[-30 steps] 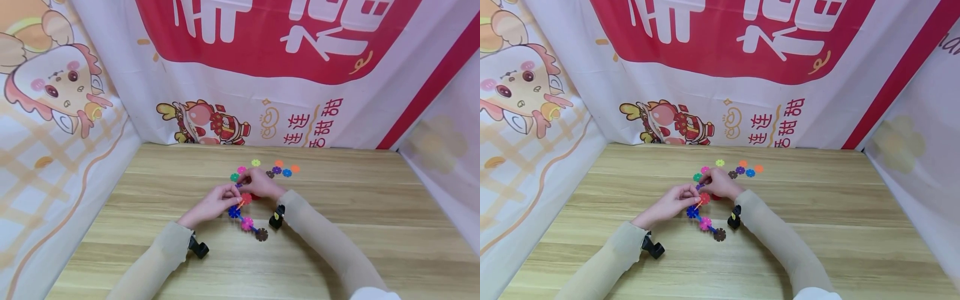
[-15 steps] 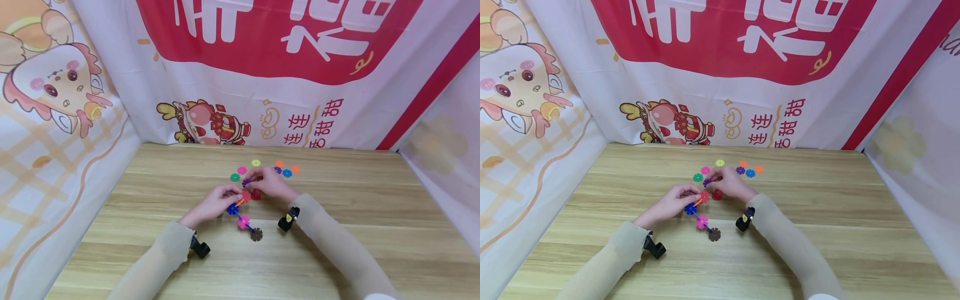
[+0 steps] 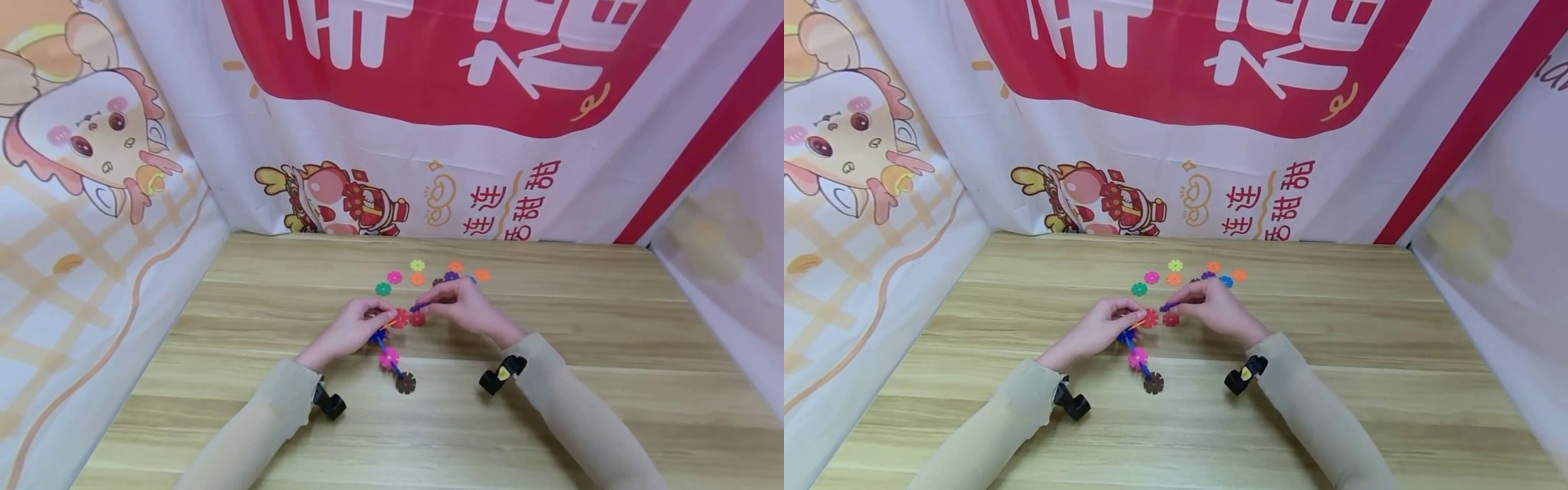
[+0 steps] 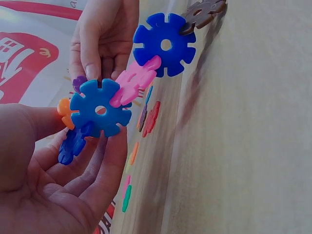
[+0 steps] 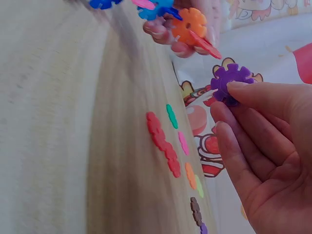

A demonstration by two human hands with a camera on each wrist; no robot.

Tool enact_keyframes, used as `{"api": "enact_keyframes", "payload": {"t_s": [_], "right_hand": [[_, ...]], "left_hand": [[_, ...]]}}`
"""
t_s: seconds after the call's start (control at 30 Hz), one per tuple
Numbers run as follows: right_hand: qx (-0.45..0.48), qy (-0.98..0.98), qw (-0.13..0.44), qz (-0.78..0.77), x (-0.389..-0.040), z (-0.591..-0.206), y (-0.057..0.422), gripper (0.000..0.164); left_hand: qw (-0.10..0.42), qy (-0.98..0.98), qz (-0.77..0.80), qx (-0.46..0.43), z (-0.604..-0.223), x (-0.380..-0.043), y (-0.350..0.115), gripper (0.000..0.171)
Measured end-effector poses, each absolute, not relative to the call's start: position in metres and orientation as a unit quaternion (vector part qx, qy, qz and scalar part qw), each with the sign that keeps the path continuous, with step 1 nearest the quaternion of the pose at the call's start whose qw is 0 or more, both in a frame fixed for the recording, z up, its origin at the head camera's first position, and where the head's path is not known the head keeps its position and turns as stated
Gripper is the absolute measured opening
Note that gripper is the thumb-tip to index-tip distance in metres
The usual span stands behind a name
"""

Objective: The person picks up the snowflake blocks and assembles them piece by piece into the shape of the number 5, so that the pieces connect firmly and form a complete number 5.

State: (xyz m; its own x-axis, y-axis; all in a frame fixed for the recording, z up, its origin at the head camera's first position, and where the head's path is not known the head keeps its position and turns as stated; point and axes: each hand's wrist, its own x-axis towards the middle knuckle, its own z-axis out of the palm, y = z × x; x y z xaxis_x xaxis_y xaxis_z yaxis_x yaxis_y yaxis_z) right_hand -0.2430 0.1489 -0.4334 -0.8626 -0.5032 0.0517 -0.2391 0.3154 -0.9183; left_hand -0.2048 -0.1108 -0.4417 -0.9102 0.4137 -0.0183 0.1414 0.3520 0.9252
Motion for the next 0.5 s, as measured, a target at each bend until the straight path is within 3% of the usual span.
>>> {"api": "enact_keyframes", "payload": {"t_s": [0.33, 0.5], "right_hand": [[-0.255, 0.786, 0.132, -0.548, -0.2365, -0.4372, 0.1453, 0.012], [-0.277, 0.795, 0.104, -0.529, -0.2348, -0.4352, 0.1434, 0.013]], "left_hand": [[0.115, 0.811, 0.551, 0.159, -0.4455, -0.2058, -0.1089, 0.020], [0.112, 0.805, 0.564, 0.144, -0.4462, -0.2049, -0.1063, 0.020]]}}
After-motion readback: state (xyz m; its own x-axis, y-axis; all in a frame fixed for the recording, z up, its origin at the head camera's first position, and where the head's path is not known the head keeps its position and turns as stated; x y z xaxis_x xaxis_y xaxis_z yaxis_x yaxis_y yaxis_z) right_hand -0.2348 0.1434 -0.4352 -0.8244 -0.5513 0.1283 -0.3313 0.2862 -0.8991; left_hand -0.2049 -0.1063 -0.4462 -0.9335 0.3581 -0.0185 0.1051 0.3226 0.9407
